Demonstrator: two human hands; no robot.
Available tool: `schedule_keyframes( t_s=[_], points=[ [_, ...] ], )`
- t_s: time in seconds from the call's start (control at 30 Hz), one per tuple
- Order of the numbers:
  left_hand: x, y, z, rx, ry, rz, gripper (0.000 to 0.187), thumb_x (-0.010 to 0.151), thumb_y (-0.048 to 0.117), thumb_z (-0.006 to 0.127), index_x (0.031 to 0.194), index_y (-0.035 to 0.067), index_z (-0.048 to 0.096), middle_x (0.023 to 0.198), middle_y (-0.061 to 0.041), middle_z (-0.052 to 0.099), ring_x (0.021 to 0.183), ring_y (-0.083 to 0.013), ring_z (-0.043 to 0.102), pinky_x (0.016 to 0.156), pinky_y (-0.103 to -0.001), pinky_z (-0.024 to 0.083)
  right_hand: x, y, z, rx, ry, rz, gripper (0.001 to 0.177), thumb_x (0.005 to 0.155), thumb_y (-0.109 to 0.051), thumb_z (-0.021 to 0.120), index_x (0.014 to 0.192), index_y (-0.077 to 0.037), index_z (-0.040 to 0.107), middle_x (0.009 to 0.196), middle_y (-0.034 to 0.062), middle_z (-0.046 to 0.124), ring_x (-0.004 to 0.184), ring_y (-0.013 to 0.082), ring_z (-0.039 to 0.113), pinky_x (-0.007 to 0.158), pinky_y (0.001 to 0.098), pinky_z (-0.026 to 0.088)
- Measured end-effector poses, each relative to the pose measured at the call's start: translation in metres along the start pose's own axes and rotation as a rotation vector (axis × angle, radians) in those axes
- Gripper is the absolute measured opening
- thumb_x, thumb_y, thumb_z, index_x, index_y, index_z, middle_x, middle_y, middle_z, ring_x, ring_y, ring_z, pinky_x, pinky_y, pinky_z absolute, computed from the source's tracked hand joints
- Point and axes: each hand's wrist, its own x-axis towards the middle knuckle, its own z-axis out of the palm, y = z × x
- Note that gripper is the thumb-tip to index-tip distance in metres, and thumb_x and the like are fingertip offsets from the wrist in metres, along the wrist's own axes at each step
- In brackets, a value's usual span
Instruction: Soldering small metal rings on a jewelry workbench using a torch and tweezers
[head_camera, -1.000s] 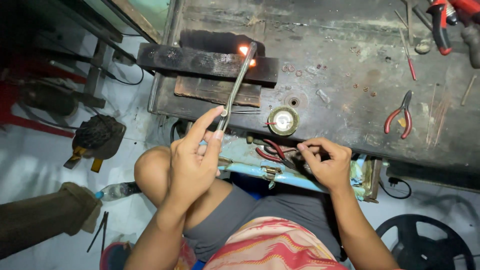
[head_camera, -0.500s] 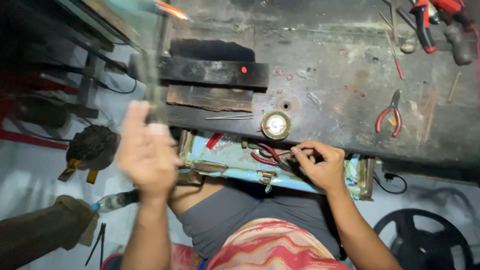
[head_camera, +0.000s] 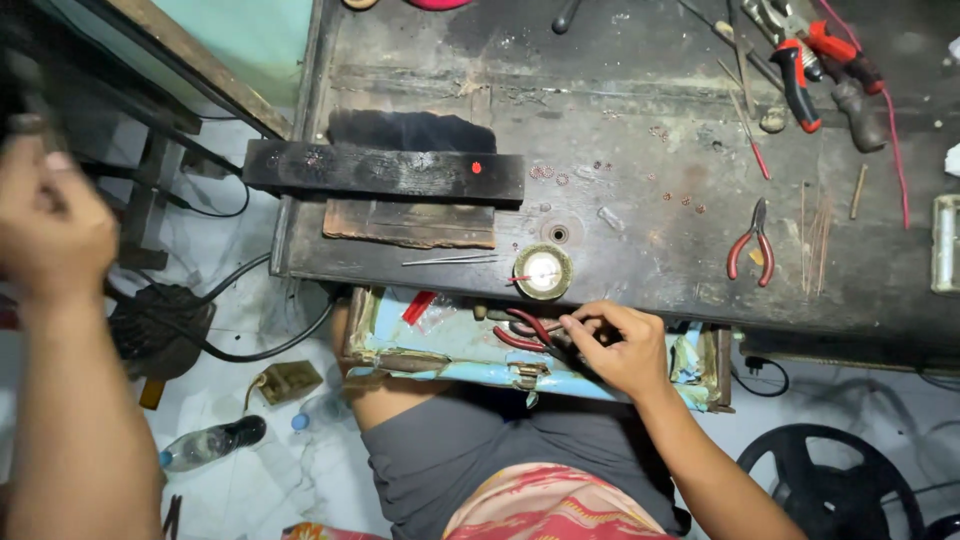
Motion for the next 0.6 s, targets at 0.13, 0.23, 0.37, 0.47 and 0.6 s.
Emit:
schedule_keyframes(
  t_s=[0.13,0.23,0.37,0.47,0.6],
  points=[
    [0.002,-0.023,0.065,-0.068,-0.204,-0.172,0.030,0.125,0.003,0.065,0.095,0.002,0.060,0.073,-0.014,0.056,0.060,-0.0329,0.048,0.063,-0.045,0.037,0.000,-0.002,0.001,-0.045,-0.005,-0.043,0.014,0.088,-0.021,0.081,0.082,-0.013,0.071,0.064,-0.0038,0.065,0.056,0.0069,0.057,0.061,0.0235,0.047],
    [0.002,-0.030,0.124,-0.286,-0.242,-0.254,0.013,0.112,0.001,0.064,0.105,0.002,0.075,0.092,-0.008,0.069,0.076,-0.0167,0.063,0.070,-0.033,0.049,0.001,-0.003,0.000,-0.065,-0.007,-0.058,0.015,0.088,-0.021,0.081,0.082,-0.013,0.071,0.064,-0.0036,0.064,0.055,0.0075,0.056,0.062,0.0245,0.048],
    [0.012,-0.001,0.147,-0.546,-0.349,-0.451,0.023,0.106,0.013,0.062,0.124,0.003,0.074,0.100,-0.008,0.070,0.069,-0.0176,0.059,0.050,-0.035,0.049,-0.001,-0.002,0.002,-0.092,-0.004,-0.052,0.014,0.086,-0.024,0.080,0.081,-0.014,0.072,0.063,-0.0042,0.063,0.054,0.0079,0.056,0.060,0.0247,0.047],
    [0.016,0.019,0.145,-0.706,-0.397,-0.568,0.022,0.102,0.010,0.058,0.117,0.002,0.072,0.108,-0.009,0.072,0.062,-0.0172,0.058,0.036,-0.031,0.044,0.001,0.001,0.005,-0.093,0.013,-0.040,0.016,0.084,-0.024,0.081,0.078,-0.013,0.072,0.063,-0.0038,0.065,0.054,0.0072,0.057,0.060,0.0241,0.048],
    [-0.012,0.012,0.175,-0.809,-0.343,-0.692,0.034,0.093,-0.001,0.057,0.119,0.009,0.076,0.070,0.003,0.058,0.050,-0.0047,0.049,0.040,-0.024,0.048,-0.002,0.006,-0.001,-0.058,0.092,-0.147,0.015,0.084,-0.016,0.082,0.076,-0.011,0.070,0.070,-0.0016,0.070,0.054,0.0087,0.060,0.058,0.0242,0.049]
  ],
)
